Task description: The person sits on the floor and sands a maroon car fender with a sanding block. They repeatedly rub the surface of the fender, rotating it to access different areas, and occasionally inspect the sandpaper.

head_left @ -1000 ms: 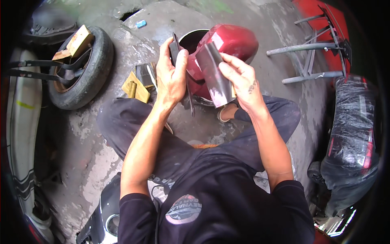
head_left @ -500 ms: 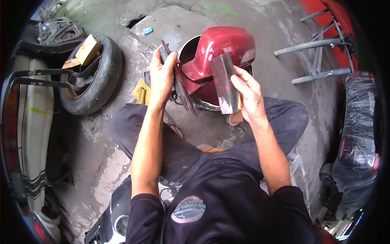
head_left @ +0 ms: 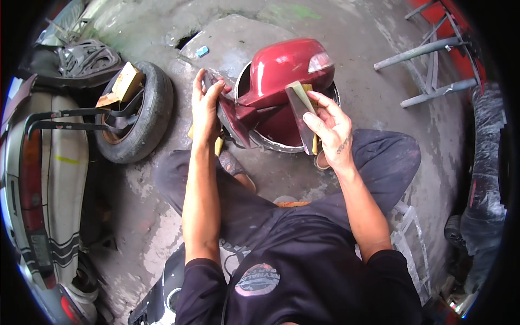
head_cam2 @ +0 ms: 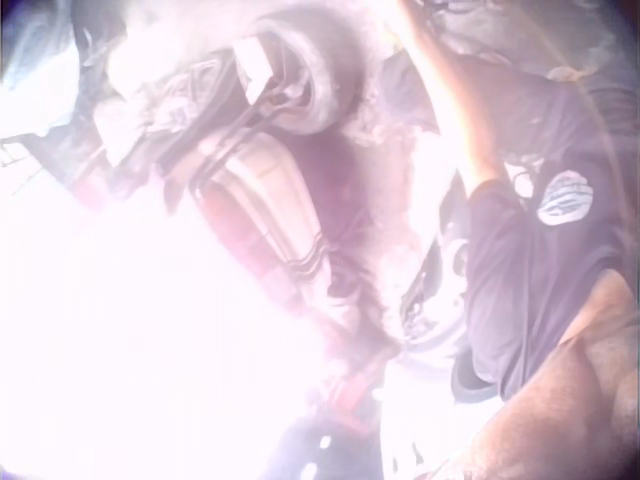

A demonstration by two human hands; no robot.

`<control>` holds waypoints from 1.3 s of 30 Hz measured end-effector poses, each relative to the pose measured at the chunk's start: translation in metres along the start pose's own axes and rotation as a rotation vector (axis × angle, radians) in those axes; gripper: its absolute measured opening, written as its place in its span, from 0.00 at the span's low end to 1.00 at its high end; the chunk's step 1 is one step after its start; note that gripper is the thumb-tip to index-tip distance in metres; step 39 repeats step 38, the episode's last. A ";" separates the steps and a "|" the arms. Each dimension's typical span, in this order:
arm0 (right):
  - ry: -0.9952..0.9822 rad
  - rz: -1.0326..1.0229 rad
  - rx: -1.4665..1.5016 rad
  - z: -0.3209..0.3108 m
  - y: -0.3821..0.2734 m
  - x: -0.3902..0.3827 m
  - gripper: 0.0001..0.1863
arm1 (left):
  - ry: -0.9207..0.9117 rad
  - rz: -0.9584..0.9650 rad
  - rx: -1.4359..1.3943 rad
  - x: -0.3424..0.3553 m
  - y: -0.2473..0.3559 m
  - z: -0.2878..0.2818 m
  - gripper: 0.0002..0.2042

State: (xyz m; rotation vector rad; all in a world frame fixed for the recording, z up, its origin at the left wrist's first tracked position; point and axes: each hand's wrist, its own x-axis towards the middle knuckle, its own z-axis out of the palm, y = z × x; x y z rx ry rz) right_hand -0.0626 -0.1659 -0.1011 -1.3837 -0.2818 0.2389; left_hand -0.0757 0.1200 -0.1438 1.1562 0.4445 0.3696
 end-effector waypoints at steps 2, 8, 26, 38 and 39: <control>0.007 -0.002 0.020 -0.002 0.001 0.000 0.28 | -0.016 -0.027 -0.009 0.003 -0.001 -0.007 0.39; -0.001 0.040 0.069 -0.014 0.010 0.002 0.28 | -0.044 -0.121 -0.034 0.008 0.006 -0.002 0.39; 0.173 -0.239 -0.390 -0.026 0.019 0.003 0.29 | 0.002 -0.032 0.219 -0.006 0.030 -0.018 0.29; 0.118 -0.395 -0.357 -0.016 0.003 0.002 0.38 | -0.212 0.485 0.417 -0.132 0.022 0.097 0.23; 0.118 -0.395 -0.357 -0.016 0.003 0.002 0.38 | -0.212 0.485 0.417 -0.132 0.022 0.097 0.23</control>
